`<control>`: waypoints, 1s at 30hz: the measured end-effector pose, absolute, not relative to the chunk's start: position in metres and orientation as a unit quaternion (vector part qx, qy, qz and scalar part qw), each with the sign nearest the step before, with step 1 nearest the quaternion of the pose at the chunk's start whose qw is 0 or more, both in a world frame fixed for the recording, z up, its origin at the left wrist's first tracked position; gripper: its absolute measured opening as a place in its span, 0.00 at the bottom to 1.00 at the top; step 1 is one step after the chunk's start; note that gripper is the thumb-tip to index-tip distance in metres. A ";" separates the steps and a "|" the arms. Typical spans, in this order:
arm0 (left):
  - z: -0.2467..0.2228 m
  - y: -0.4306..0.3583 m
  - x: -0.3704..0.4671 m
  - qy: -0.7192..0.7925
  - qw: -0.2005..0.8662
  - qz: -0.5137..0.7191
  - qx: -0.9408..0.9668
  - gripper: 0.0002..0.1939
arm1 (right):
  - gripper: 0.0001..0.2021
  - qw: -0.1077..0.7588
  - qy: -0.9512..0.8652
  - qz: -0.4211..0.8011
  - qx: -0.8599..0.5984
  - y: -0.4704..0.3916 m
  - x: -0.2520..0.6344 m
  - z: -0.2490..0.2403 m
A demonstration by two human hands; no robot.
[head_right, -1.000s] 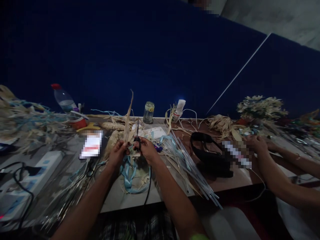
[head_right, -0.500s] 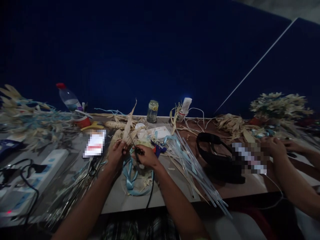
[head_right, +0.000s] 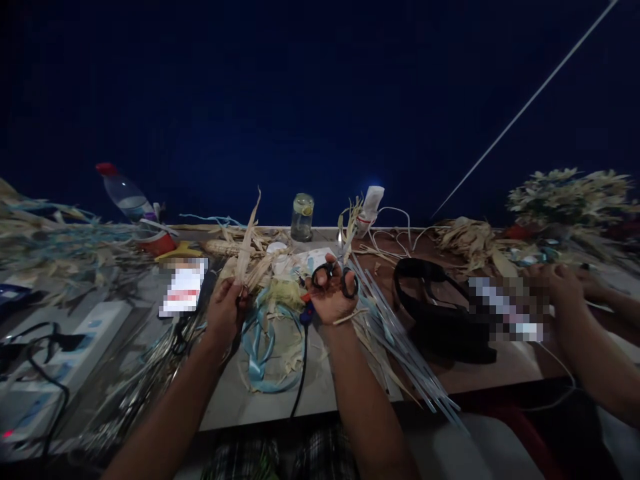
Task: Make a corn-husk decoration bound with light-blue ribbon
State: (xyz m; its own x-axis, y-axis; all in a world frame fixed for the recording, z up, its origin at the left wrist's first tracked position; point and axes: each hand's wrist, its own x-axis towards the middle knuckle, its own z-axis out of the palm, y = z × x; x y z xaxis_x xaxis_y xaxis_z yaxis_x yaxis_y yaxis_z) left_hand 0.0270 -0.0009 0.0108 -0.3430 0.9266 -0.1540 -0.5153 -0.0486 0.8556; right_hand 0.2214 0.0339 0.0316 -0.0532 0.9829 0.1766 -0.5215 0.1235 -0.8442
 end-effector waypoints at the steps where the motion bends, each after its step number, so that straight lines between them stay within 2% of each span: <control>1: 0.010 -0.001 0.028 0.443 0.529 0.684 0.236 0.14 | 0.28 0.614 -0.427 0.602 -0.279 0.033 0.220 0.030; 5: 0.006 0.000 0.029 0.433 0.533 0.679 0.259 0.15 | 0.24 0.489 -0.571 0.583 -0.306 0.023 0.204 0.020; 9: 0.006 0.001 0.027 0.432 0.518 0.693 0.255 0.15 | 0.20 0.358 -0.721 0.486 -0.340 0.015 0.186 0.011; 13: 0.005 0.001 0.026 0.407 0.511 0.710 0.264 0.14 | 0.20 0.333 -0.783 0.403 -0.337 0.015 0.185 0.006; 19: 0.004 0.000 0.025 0.415 0.490 0.712 0.285 0.13 | 0.17 0.283 -0.817 0.379 -0.329 0.017 0.186 0.007; 30: -0.004 -0.002 0.031 0.484 0.455 0.660 0.352 0.13 | 0.18 0.307 -0.795 0.373 -0.367 0.016 0.179 0.003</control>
State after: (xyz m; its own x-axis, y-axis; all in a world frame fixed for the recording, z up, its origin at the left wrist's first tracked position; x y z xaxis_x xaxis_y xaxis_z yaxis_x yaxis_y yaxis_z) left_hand 0.0313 -0.0018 -0.0036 -0.3393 0.9403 0.0249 -0.2599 -0.1192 0.9583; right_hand 0.1789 0.0157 0.0031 -0.5426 0.8123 0.2138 0.3550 0.4524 -0.8181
